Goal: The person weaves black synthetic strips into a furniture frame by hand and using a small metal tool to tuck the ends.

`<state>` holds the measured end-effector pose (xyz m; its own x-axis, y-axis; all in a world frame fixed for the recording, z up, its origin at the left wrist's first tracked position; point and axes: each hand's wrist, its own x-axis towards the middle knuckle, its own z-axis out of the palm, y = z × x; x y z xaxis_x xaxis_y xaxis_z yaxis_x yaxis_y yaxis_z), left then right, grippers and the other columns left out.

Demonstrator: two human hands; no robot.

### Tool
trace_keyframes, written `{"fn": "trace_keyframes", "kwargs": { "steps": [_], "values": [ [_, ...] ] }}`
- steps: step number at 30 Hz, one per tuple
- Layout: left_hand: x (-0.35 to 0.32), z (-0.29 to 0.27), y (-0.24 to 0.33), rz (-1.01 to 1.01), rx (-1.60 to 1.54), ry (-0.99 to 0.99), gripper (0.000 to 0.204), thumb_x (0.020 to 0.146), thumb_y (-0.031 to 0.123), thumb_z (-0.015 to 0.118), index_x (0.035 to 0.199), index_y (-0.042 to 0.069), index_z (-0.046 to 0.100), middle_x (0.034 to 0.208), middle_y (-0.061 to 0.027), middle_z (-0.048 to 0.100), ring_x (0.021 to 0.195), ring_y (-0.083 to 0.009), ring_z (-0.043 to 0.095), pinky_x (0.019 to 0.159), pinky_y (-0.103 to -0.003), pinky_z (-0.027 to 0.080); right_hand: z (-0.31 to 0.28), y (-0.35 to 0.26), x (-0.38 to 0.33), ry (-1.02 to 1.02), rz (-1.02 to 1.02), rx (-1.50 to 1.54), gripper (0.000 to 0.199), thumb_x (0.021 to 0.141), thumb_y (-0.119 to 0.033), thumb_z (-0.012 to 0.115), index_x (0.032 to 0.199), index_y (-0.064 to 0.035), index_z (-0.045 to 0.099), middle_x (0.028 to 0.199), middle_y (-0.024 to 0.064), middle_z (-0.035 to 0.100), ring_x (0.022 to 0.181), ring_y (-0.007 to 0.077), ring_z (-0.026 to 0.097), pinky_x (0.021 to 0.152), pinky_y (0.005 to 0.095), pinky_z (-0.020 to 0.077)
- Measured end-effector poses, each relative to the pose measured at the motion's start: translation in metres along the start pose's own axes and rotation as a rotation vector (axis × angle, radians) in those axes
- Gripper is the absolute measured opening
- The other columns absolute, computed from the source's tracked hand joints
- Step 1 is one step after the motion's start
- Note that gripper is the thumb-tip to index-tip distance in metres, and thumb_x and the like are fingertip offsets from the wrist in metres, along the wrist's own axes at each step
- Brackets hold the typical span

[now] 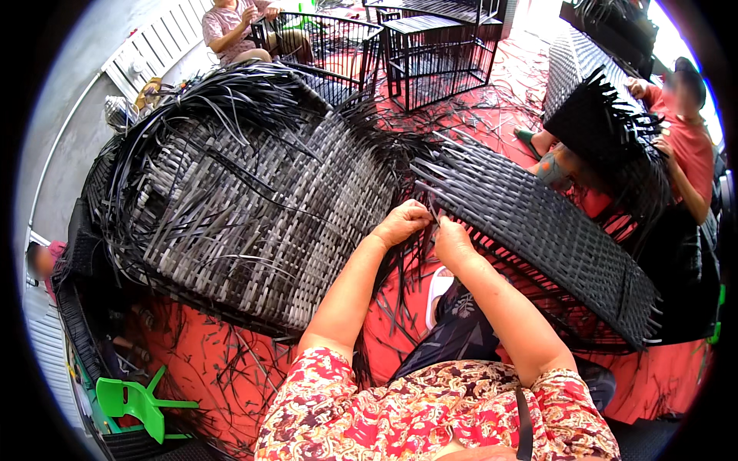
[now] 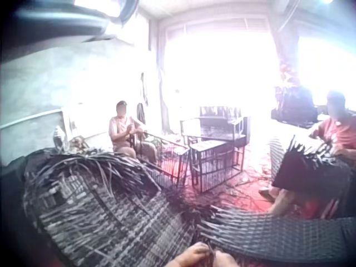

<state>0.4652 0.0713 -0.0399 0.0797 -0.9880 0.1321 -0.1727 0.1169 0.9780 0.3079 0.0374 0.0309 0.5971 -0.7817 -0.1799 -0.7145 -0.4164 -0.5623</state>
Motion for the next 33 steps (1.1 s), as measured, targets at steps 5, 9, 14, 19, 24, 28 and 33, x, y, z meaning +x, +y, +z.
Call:
{"fn": "trace_keyframes", "kwargs": {
  "steps": [5, 9, 14, 19, 24, 28, 33],
  "values": [
    [0.009, 0.003, 0.006, 0.046, 0.056, -0.044, 0.008, 0.080, 0.007, 0.066, 0.087, 0.004, 0.066, 0.088, -0.0016, 0.053, 0.085, -0.0135, 0.052, 0.077, -0.025, 0.043, -0.006, 0.008, 0.011, -0.010, -0.044, -0.182, 0.020, 0.081, -0.002, 0.050, 0.101, -0.0004, 0.052, 0.093, 0.0257, 0.062, 0.091, 0.0387, 0.061, 0.080, 0.0427, 0.0501],
    [0.014, 0.000, 0.006, 0.089, 0.257, -0.102, 0.014, 0.078, 0.010, 0.067, 0.092, 0.005, 0.066, 0.089, -0.0035, 0.056, 0.087, -0.0158, 0.054, 0.081, -0.027, 0.044, -0.008, 0.012, 0.015, 0.005, -0.083, -0.195, 0.015, 0.082, -0.006, 0.047, 0.096, -0.0007, 0.052, 0.093, 0.0254, 0.062, 0.089, 0.0401, 0.061, 0.078, 0.0457, 0.0499],
    [0.002, -0.036, 0.002, 0.021, 0.493, -0.086, 0.017, 0.079, 0.013, 0.069, 0.093, 0.004, 0.066, 0.083, -0.0039, 0.065, 0.078, -0.0117, 0.059, 0.072, -0.027, 0.049, -0.004, 0.028, 0.003, 0.192, -0.183, -0.200, 0.013, 0.083, -0.014, 0.050, 0.091, -0.0035, 0.052, 0.076, 0.0274, 0.061, 0.076, 0.0453, 0.060, 0.069, 0.0524, 0.0483],
    [0.001, -0.052, 0.033, -0.009, 0.353, -0.024, 0.016, 0.082, 0.014, 0.067, 0.091, 0.001, 0.066, 0.083, -0.0011, 0.064, 0.077, -0.0084, 0.057, 0.073, -0.024, 0.047, -0.036, 0.021, -0.010, 0.193, -0.192, -0.059, 0.018, 0.083, -0.020, 0.052, 0.090, -0.0037, 0.052, 0.080, 0.0254, 0.061, 0.080, 0.0428, 0.059, 0.073, 0.0496, 0.0467],
    [0.019, -0.042, 0.049, -0.005, 0.430, -0.013, 0.014, 0.082, 0.014, 0.067, 0.088, 0.002, 0.066, 0.081, 0.0008, 0.060, 0.078, -0.0087, 0.055, 0.073, -0.023, 0.045, -0.071, 0.012, -0.016, 0.160, -0.186, -0.121, 0.027, 0.083, -0.032, 0.058, 0.088, -0.0054, 0.057, 0.081, 0.0189, 0.063, 0.081, 0.0383, 0.060, 0.073, 0.0461, 0.0471],
    [0.024, -0.042, 0.046, -0.138, 0.336, 0.008, 0.013, 0.082, 0.014, 0.067, 0.089, 0.003, 0.066, 0.080, 0.0017, 0.061, 0.077, -0.0080, 0.054, 0.072, -0.023, 0.045, -0.076, 0.026, -0.008, 0.126, -0.194, -0.043, 0.024, 0.083, -0.028, 0.057, 0.087, -0.0046, 0.060, 0.078, 0.0164, 0.063, 0.072, 0.0315, 0.062, 0.067, 0.0409, 0.0488],
    [0.033, -0.048, 0.062, -0.106, 0.398, -0.111, 0.014, 0.083, 0.015, 0.065, 0.089, 0.002, 0.066, 0.081, -0.0007, 0.064, 0.078, -0.0084, 0.057, 0.073, -0.023, 0.047, -0.084, 0.031, -0.006, -0.189, 0.001, 0.614, 0.019, 0.087, -0.020, 0.056, 0.076, -0.0060, 0.055, 0.061, -0.0022, 0.052, 0.047, 0.0052, 0.046, 0.043, 0.0196, 0.0369]
  ]
}}
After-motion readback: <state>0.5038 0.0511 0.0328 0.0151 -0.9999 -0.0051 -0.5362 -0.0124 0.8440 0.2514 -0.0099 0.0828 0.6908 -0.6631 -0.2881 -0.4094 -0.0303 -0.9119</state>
